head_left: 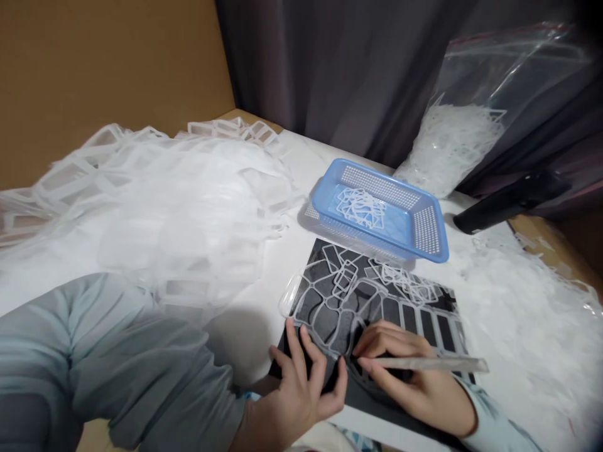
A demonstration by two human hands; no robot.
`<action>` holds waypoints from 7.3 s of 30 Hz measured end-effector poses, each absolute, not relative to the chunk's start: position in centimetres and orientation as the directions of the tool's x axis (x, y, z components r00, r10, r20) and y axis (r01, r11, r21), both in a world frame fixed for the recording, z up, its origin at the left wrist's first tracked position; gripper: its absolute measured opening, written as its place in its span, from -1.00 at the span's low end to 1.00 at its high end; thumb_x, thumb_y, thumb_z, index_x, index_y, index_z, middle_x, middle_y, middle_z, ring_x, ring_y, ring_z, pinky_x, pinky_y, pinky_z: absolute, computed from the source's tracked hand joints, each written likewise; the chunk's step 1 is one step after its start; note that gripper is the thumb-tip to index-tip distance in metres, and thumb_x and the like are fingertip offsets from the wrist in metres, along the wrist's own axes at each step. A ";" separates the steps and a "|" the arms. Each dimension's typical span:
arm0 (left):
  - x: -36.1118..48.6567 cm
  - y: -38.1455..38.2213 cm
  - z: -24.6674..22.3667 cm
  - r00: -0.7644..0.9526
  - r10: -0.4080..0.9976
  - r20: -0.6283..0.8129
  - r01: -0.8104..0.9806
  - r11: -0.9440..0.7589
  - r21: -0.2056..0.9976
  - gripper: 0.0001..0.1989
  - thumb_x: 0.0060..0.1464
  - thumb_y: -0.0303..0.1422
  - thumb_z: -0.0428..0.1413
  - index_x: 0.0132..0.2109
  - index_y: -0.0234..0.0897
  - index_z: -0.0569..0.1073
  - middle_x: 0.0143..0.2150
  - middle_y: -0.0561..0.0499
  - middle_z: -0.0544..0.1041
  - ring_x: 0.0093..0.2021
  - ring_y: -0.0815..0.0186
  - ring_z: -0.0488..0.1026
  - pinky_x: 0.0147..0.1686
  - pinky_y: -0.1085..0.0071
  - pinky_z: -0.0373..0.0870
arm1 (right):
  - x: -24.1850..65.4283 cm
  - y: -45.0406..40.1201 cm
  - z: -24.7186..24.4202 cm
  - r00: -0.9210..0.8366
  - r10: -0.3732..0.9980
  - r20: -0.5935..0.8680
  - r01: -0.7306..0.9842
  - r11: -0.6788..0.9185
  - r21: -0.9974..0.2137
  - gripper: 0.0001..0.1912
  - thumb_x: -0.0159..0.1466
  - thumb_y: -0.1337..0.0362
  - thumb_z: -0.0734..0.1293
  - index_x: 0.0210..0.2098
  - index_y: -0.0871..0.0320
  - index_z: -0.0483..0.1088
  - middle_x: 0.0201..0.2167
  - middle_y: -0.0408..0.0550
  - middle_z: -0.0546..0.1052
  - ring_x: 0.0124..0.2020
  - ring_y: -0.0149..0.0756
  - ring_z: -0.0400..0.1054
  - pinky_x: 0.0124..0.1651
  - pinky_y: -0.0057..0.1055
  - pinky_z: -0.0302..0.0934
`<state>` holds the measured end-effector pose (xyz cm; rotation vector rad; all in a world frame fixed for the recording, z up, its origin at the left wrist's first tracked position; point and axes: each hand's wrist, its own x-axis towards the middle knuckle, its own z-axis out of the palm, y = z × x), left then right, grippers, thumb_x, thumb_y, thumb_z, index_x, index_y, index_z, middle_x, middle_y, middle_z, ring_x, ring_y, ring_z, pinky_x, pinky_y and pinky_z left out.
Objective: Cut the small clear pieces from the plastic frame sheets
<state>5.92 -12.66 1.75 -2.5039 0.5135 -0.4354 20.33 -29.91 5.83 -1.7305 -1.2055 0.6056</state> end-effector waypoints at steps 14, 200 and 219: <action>6.0 -12.8 1.8 0.873 -0.426 0.236 -0.247 -0.806 -0.538 -0.64 0.33 -0.10 -0.14 0.08 -0.26 0.12 -0.13 -0.33 0.54 -0.14 -0.19 0.55 -0.43 0.08 0.39 | 19.6 -30.1 5.0 0.430 0.897 0.107 0.485 -0.130 -0.865 -0.89 0.36 0.47 0.24 -0.29 0.18 0.31 -0.34 -0.05 0.43 -0.24 -0.30 0.31 -0.12 -0.29 0.25; 6.7 -12.6 2.1 0.847 -0.482 0.224 -0.286 -0.768 -0.573 -0.52 0.30 -0.10 -0.11 0.23 -0.27 0.11 -0.24 -0.25 0.56 -0.24 -0.13 0.57 -0.41 0.11 0.38 | 20.0 -30.9 5.5 0.375 0.896 0.238 0.724 -0.123 -0.678 -0.89 0.37 0.48 0.21 -0.21 0.20 0.34 -0.31 0.01 0.48 -0.29 -0.29 0.37 -0.24 -0.35 0.31; 6.6 -12.3 2.6 0.868 -0.474 0.147 -0.352 -0.798 -0.489 -0.55 0.31 -0.12 -0.09 0.24 -0.19 0.20 -0.15 -0.25 0.56 -0.20 -0.12 0.58 -0.49 0.24 0.37 | 19.0 -31.1 4.5 0.151 0.909 0.389 0.988 -0.133 -0.075 -0.68 0.44 0.44 0.11 -0.30 0.34 0.46 -0.05 0.23 0.51 -0.05 0.02 0.39 -0.11 -0.16 0.41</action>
